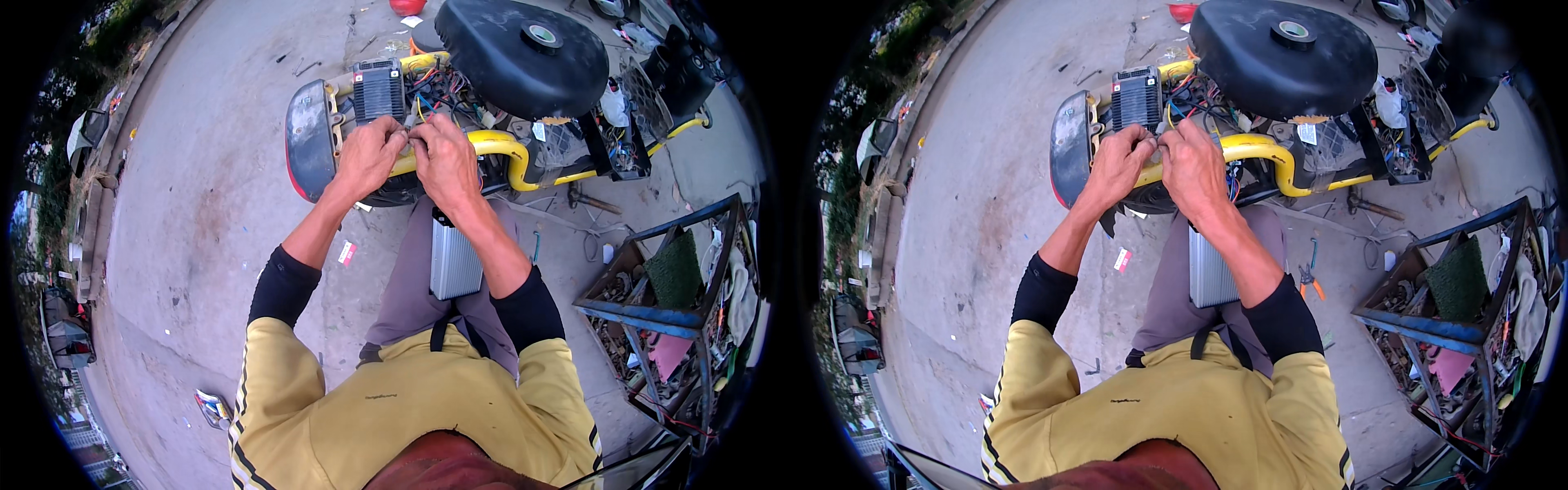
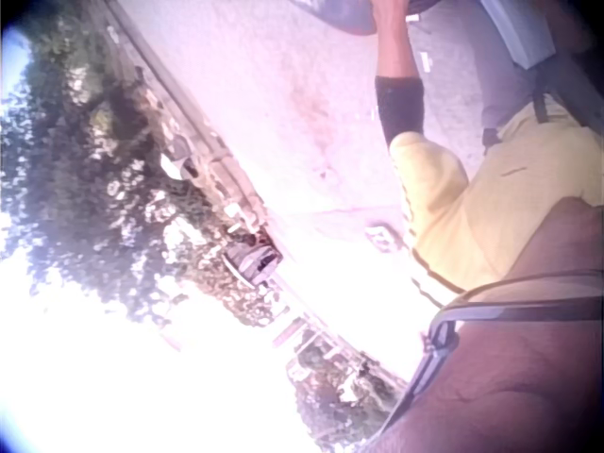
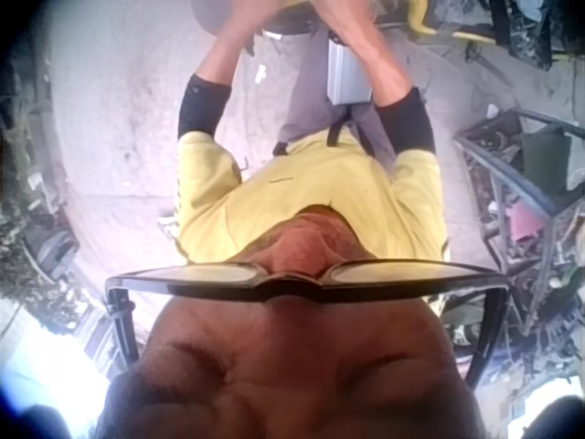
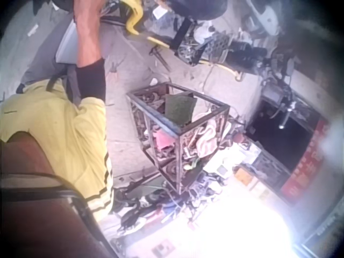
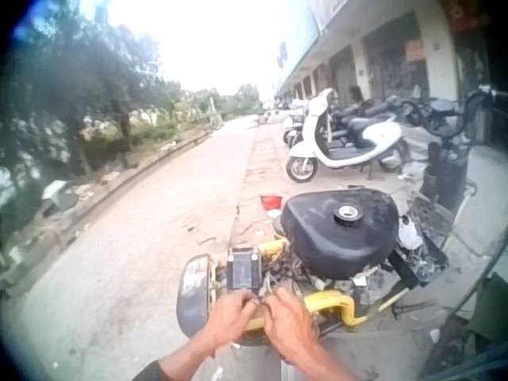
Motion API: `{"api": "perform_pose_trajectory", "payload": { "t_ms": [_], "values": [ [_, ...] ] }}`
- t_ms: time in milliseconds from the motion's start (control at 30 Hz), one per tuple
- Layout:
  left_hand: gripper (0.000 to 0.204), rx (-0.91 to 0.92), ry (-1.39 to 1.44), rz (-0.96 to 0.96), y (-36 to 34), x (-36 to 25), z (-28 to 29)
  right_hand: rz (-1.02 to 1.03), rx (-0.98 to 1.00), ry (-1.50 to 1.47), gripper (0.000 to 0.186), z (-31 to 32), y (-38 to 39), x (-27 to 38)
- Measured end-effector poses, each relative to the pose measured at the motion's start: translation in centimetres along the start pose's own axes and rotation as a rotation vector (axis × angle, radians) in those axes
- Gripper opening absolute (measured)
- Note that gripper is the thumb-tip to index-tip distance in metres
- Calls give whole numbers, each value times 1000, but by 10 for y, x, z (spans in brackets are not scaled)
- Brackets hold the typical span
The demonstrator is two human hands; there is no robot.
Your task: The person works on the exposed wiring of a yellow motorcycle, using pliers to strip and twist wires and electrical tape to insulate connections. They repeatedly handle the wire harness and tape while seated on the bike.
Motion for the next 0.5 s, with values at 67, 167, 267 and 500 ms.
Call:
{"api": "perform_pose_trajectory", "payload": {
  "t_ms": [67, 167, 267, 500],
  "values": [
    [17, 154, 368, 318, -6, 28, -14, 27, -32, 4, 8, 1, 1, 4],
    [15, 342, 836, 699, 1, 42, -29, -1, -53, -29, 9, 3, 2, 3],
    [14, 273, 649, 492, 0, 30, -12, -60, -36, -62, 10, 2, 2, -5],
    [22, -123, -450, -568, 23, -58, 26, -101, -20, -60, 11, 0, 1, -9]
  ]
}}
Point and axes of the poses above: each hand's wrist, its own y-axis away from the middle knuckle, its own z-axis out of the back of the hand, x = y × z, the point moved 9 cm from there along -y, towards the middle knuckle, and after that the axes turned 1 degree about -x, right-handed, at the moved point
